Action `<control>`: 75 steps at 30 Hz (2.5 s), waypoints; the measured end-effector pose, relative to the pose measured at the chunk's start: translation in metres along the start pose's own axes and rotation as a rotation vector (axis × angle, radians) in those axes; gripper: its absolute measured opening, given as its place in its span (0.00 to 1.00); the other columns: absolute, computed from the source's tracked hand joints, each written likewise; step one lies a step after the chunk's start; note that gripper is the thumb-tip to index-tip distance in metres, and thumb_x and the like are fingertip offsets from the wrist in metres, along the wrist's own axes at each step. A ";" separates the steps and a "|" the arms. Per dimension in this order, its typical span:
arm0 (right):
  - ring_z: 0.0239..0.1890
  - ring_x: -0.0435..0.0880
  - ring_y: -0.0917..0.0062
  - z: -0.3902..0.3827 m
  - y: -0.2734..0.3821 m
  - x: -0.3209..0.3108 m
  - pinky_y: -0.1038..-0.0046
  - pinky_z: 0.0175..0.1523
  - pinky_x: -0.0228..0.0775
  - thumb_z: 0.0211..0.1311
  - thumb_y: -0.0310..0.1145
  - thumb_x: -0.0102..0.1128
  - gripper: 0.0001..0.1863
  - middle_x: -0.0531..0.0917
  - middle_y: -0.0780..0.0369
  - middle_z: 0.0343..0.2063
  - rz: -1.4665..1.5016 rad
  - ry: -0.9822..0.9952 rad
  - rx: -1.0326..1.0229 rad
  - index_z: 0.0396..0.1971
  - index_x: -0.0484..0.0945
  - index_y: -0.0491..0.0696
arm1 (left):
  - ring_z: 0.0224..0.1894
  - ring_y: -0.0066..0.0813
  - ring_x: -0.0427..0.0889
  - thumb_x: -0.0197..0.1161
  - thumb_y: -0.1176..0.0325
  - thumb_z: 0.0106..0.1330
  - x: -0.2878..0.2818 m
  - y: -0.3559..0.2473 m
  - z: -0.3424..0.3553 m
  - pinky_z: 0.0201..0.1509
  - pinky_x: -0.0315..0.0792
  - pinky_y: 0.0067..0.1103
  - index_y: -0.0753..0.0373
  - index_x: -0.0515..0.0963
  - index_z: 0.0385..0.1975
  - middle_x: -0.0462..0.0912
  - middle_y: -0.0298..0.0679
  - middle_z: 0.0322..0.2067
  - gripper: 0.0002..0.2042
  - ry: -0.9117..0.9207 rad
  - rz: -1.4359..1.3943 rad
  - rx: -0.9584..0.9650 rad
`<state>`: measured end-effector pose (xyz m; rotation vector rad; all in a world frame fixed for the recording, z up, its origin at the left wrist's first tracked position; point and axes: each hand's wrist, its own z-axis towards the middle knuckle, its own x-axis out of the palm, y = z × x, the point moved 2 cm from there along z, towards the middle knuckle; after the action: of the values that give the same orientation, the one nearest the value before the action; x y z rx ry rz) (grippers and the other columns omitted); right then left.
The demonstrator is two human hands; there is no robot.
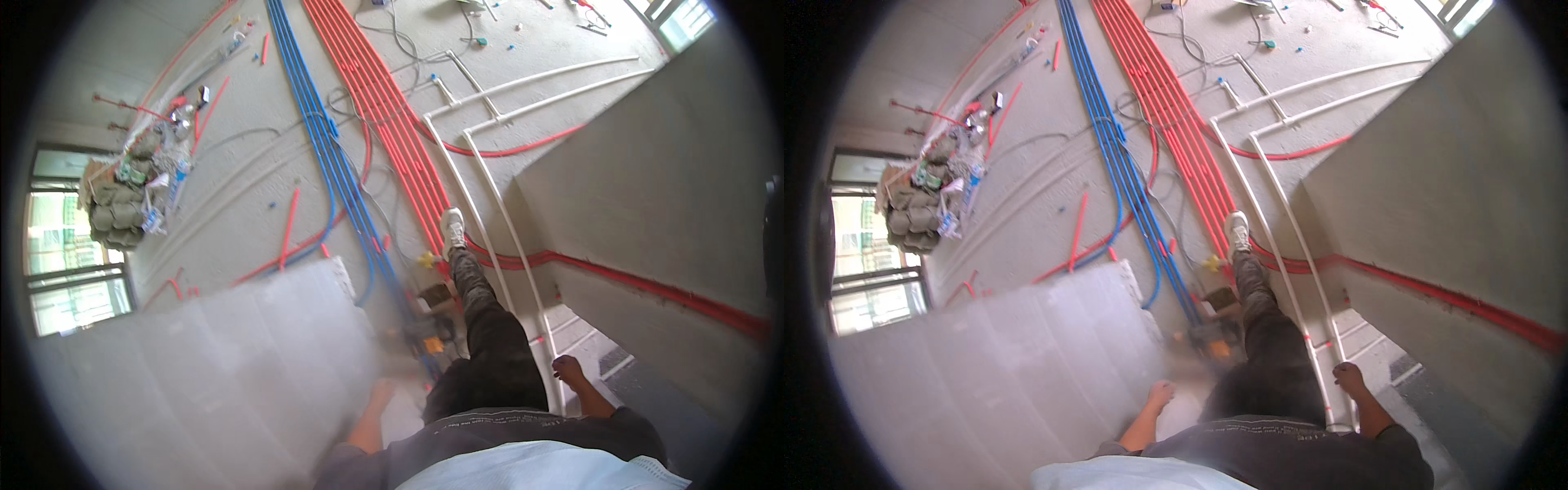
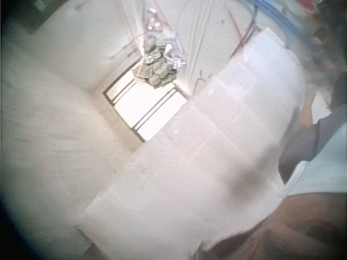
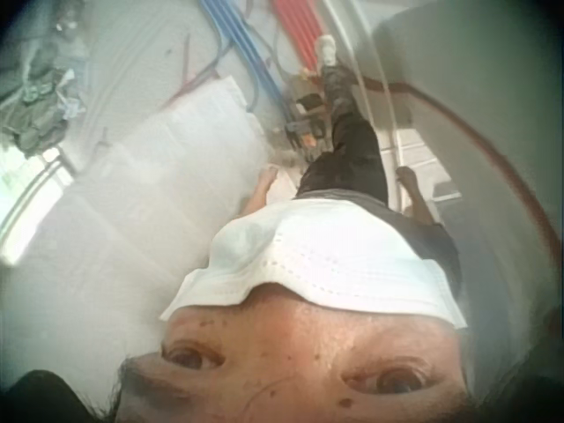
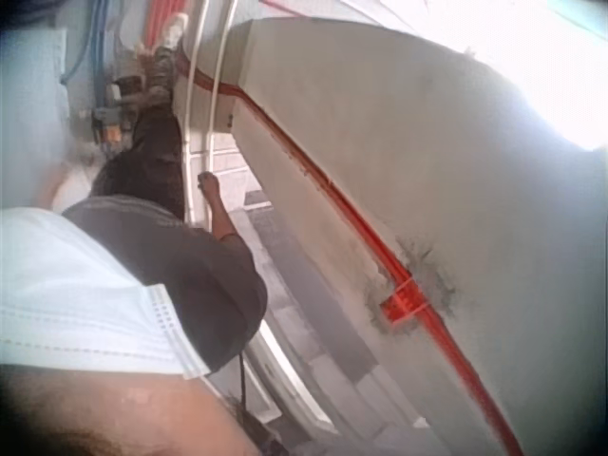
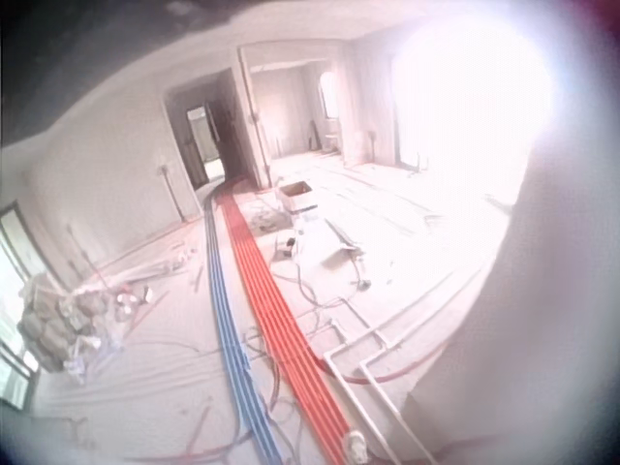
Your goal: The person secures white PVC pipes to a concrete wall using red plastic clips and a hammer. They repeatedly position the clips over the pipes and tap them into place while moving along the wall.
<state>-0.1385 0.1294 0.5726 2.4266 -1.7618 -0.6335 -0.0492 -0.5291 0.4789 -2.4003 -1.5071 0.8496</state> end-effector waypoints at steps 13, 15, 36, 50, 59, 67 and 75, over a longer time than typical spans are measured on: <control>0.21 0.80 0.77 0.189 0.556 -0.045 0.69 0.27 0.73 0.63 0.33 0.64 0.10 0.83 0.62 0.21 -0.079 0.017 -0.266 0.33 0.82 0.40 | 0.31 0.26 0.84 0.61 0.67 0.71 -0.268 -0.410 0.172 0.36 0.77 0.24 0.67 0.82 0.45 0.85 0.39 0.31 0.11 -0.258 -0.198 -0.215; 0.23 0.81 0.77 0.216 0.656 -0.080 0.69 0.30 0.74 0.63 0.35 0.65 0.12 0.84 0.62 0.21 -0.136 -0.085 -0.300 0.34 0.85 0.40 | 0.31 0.27 0.85 0.61 0.68 0.70 -0.286 -0.450 0.179 0.35 0.77 0.25 0.66 0.82 0.44 0.85 0.39 0.31 0.10 -0.175 -0.322 -0.268; 0.25 0.85 0.73 0.572 1.521 -0.177 0.69 0.28 0.75 0.62 0.37 0.64 0.16 0.85 0.59 0.27 -0.124 -0.195 -0.466 0.41 0.81 0.39 | 0.36 0.20 0.81 0.62 0.66 0.74 -0.676 -1.089 0.633 0.38 0.74 0.18 0.64 0.79 0.51 0.84 0.34 0.38 0.12 -0.317 -0.708 -0.076; 0.58 0.82 0.53 1.241 2.007 -0.016 0.59 0.62 0.75 0.54 0.41 0.73 0.38 0.83 0.47 0.55 -0.693 -0.280 -0.608 0.66 0.71 0.47 | 0.44 0.32 0.86 0.60 0.66 0.72 -0.606 -1.305 0.855 0.48 0.80 0.27 0.69 0.77 0.56 0.86 0.44 0.42 0.18 0.068 -0.653 -0.945; 0.60 0.78 0.52 1.296 2.031 0.026 0.58 0.61 0.75 0.52 0.34 0.71 0.28 0.75 0.50 0.57 -0.885 -0.284 -0.703 0.55 0.77 0.46 | 0.41 0.30 0.86 0.66 0.68 0.64 -0.613 -1.379 0.903 0.44 0.82 0.27 0.65 0.82 0.44 0.83 0.41 0.33 0.12 0.127 -0.616 -0.801; 0.45 0.86 0.60 1.219 2.012 -0.029 0.63 0.53 0.78 0.51 0.34 0.67 0.19 0.85 0.55 0.41 -0.765 -0.170 -0.787 0.46 0.86 0.49 | 0.39 0.25 0.84 0.64 0.67 0.68 -0.621 -1.434 0.911 0.43 0.78 0.22 0.69 0.81 0.49 0.86 0.39 0.37 0.14 -0.122 -1.049 -1.037; 0.25 0.83 0.79 1.276 2.021 -0.013 0.74 0.33 0.77 0.45 0.29 0.69 0.34 0.84 0.62 0.24 -0.700 0.174 -0.551 0.60 0.81 0.50 | 0.39 0.26 0.83 0.62 0.68 0.65 -0.518 -1.356 0.907 0.45 0.76 0.22 0.71 0.80 0.47 0.84 0.39 0.36 0.15 -0.175 -1.036 -1.017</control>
<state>-2.4198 -0.3143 0.0149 2.5194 -0.5258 -0.7867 -1.7598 -0.4746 0.5204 -1.3915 -3.2875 -0.0050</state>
